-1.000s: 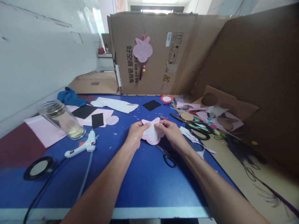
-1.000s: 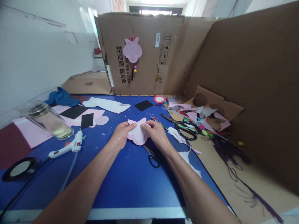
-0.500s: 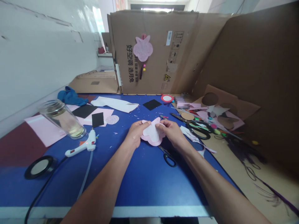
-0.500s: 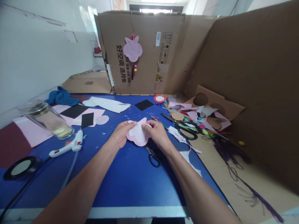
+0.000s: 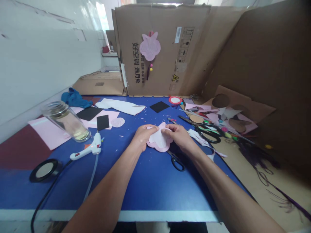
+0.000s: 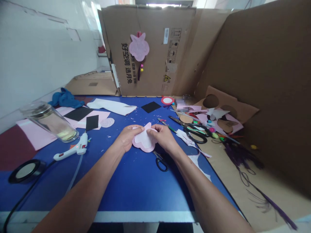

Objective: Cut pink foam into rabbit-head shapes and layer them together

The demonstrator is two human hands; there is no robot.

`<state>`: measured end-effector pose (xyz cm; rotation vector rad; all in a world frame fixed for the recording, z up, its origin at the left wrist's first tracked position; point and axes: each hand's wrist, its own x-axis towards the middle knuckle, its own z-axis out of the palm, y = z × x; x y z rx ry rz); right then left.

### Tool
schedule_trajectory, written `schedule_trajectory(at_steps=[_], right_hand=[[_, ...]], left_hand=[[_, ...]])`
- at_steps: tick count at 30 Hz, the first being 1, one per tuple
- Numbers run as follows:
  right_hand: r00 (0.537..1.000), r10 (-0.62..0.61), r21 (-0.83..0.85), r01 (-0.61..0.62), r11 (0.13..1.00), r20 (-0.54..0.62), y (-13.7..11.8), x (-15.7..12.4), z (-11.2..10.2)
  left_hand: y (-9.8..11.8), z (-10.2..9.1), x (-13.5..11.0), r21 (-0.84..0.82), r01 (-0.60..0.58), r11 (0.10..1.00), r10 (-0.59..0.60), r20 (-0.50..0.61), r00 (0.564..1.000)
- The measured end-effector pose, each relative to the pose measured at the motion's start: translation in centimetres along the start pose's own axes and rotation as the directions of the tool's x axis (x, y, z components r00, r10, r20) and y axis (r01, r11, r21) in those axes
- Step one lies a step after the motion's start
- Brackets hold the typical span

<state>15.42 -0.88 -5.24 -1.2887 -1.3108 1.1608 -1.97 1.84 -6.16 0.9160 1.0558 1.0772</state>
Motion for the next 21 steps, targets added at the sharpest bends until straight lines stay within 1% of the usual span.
schedule_trajectory(at_steps=[5,8,12,21], right_hand=[[1.0,-0.01,0.017,0.01,1.0,0.01,0.15,0.08,-0.06],[1.0,0.007,0.101,-0.006,0.995,-0.009,-0.03,0.15,-0.21],[0.997,0.073,0.23,-0.072,0.971,0.006,-0.25,0.24,-0.32],[0.992,0.111,0.292,-0.122,0.948,0.055,-0.14,0.32,-0.27]], left_hand=[[-0.08,-0.03,-0.06,0.014,-0.011,1.0,0.011,0.0,1.0],[0.01,-0.07,0.04,-0.037,-0.033,0.999,0.032,-0.035,0.999],[0.32,-0.18,0.22,-0.124,-0.032,0.992,0.021,-0.088,0.996],[0.88,-0.41,0.56,-0.25,-0.007,0.968,-0.024,-0.12,0.992]])
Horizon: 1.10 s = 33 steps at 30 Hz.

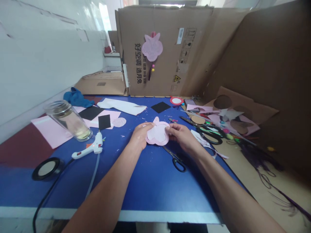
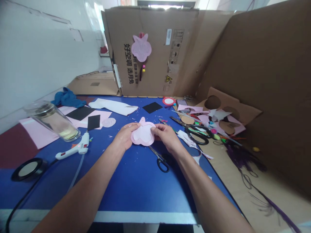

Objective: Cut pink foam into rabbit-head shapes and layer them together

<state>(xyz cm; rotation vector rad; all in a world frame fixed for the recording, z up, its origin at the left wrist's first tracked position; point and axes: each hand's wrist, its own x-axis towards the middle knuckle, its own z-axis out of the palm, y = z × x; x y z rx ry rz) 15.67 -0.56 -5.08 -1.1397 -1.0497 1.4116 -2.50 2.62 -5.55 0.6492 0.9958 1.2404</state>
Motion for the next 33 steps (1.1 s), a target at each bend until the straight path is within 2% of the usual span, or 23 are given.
schedule_trajectory(at_steps=[7,27,33], right_hand=[[1.0,-0.002,-0.026,0.002,1.0,0.005,-0.02,0.01,-0.13],[0.999,0.006,-0.047,-0.009,0.999,-0.053,0.07,-0.03,-0.02],[0.997,-0.068,-0.115,0.063,0.991,-0.044,-0.03,-0.13,0.19]], left_hand=[[0.0,-0.24,0.19,-0.009,0.006,1.0,-0.006,-0.02,1.0],[0.08,-0.07,-0.05,0.01,0.005,1.0,-0.005,0.011,1.0],[-0.01,0.01,-0.07,0.029,0.008,1.0,-0.008,0.018,1.0]])
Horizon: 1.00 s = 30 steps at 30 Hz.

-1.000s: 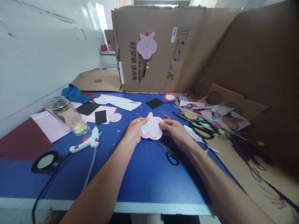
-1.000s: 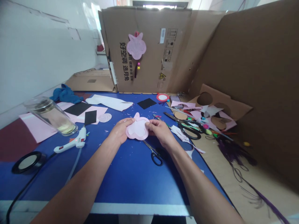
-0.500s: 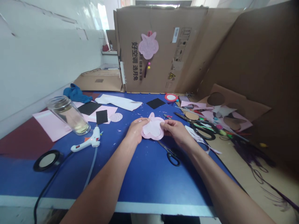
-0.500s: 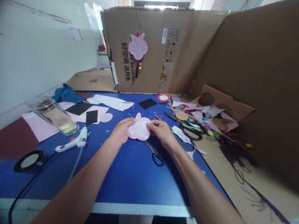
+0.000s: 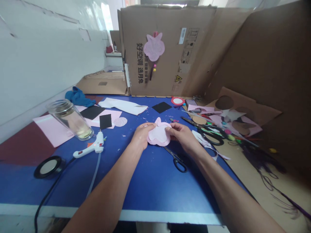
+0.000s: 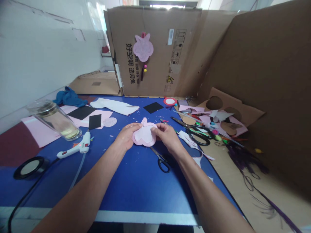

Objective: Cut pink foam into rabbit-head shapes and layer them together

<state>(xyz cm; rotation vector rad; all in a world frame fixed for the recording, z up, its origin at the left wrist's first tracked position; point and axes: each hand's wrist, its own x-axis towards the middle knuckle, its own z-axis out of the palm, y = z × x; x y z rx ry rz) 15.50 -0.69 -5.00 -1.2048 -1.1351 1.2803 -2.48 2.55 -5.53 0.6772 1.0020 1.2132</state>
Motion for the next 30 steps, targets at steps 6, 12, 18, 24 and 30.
schedule_trajectory(at_steps=[6,12,18,24,30], right_hand=[[0.996,-0.089,-0.088,0.089,0.992,0.004,-0.2,-0.1,0.1],[0.997,-0.074,-0.141,0.073,0.987,0.002,-0.1,-0.2,-0.1],[0.997,-0.078,-0.186,0.077,0.979,0.002,0.2,0.0,-0.2],[0.998,-0.067,-0.212,0.065,0.975,0.001,0.5,0.1,-0.3],[0.997,-0.073,-0.218,0.075,0.973,0.02,0.3,-0.1,-0.1]], left_hand=[[-0.6,0.0,0.0,0.051,0.022,0.998,-0.024,0.035,0.999],[-1.2,0.0,-0.3,0.147,0.015,0.989,-0.03,0.097,0.995],[-1.1,0.1,-0.5,0.171,0.016,0.985,-0.031,0.09,0.995],[-1.3,0.0,-0.4,0.206,0.001,0.979,-0.024,0.11,0.994],[-1.2,0.2,-0.5,0.224,0.004,0.975,-0.029,0.11,0.993]])
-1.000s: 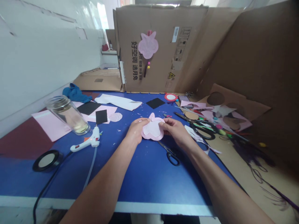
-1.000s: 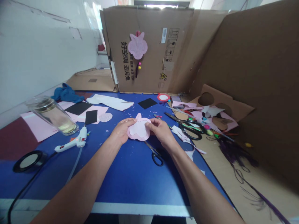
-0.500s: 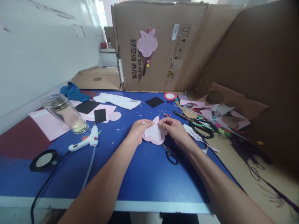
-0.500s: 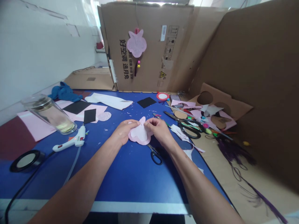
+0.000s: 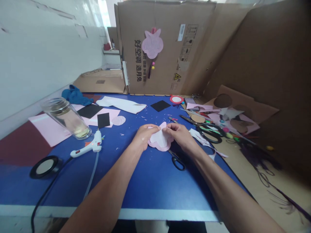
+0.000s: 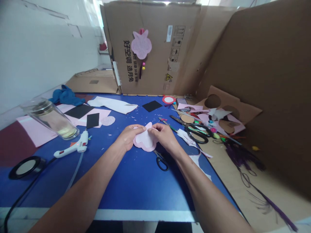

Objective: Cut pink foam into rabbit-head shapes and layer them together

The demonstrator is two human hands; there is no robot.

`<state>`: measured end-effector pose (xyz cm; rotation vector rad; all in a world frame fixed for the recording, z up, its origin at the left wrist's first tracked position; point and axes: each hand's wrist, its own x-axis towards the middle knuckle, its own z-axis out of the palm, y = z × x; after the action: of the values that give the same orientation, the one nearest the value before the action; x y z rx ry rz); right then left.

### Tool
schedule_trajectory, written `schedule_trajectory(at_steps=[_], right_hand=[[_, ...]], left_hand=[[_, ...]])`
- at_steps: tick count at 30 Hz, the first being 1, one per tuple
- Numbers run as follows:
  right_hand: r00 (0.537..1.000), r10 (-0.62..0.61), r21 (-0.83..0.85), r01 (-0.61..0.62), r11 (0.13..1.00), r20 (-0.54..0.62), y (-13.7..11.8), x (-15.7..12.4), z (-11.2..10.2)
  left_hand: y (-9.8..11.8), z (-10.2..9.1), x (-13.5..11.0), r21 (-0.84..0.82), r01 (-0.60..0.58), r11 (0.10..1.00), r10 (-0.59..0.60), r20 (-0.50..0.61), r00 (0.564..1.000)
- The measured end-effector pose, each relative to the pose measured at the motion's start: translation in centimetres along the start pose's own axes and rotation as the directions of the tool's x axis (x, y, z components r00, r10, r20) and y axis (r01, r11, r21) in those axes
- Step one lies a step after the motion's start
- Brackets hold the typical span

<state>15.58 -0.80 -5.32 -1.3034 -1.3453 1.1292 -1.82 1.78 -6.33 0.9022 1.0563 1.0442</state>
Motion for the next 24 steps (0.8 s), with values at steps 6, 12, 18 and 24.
schedule_trajectory(at_steps=[6,12,18,24], right_hand=[[1.0,-0.007,-0.013,0.007,1.0,-0.007,-0.04,-0.1,0.07],[0.999,0.003,0.003,-0.003,1.0,0.036,0.05,-0.14,0.1],[0.999,0.005,0.013,-0.005,1.0,0.041,-0.01,-0.21,0.2],[1.0,-0.004,0.003,0.004,1.0,0.026,0.07,-0.18,0.23]], left_hand=[[0.05,0.01,-0.06,0.012,-0.001,1.0,0.001,0.005,1.0],[-0.03,-0.03,0.01,0.003,0.004,1.0,-0.004,0.01,1.0],[0.15,0.12,-0.15,0.022,0.0,1.0,0.0,0.01,1.0],[0.24,0.22,-0.33,0.056,-0.011,0.998,0.011,0.004,1.0]])
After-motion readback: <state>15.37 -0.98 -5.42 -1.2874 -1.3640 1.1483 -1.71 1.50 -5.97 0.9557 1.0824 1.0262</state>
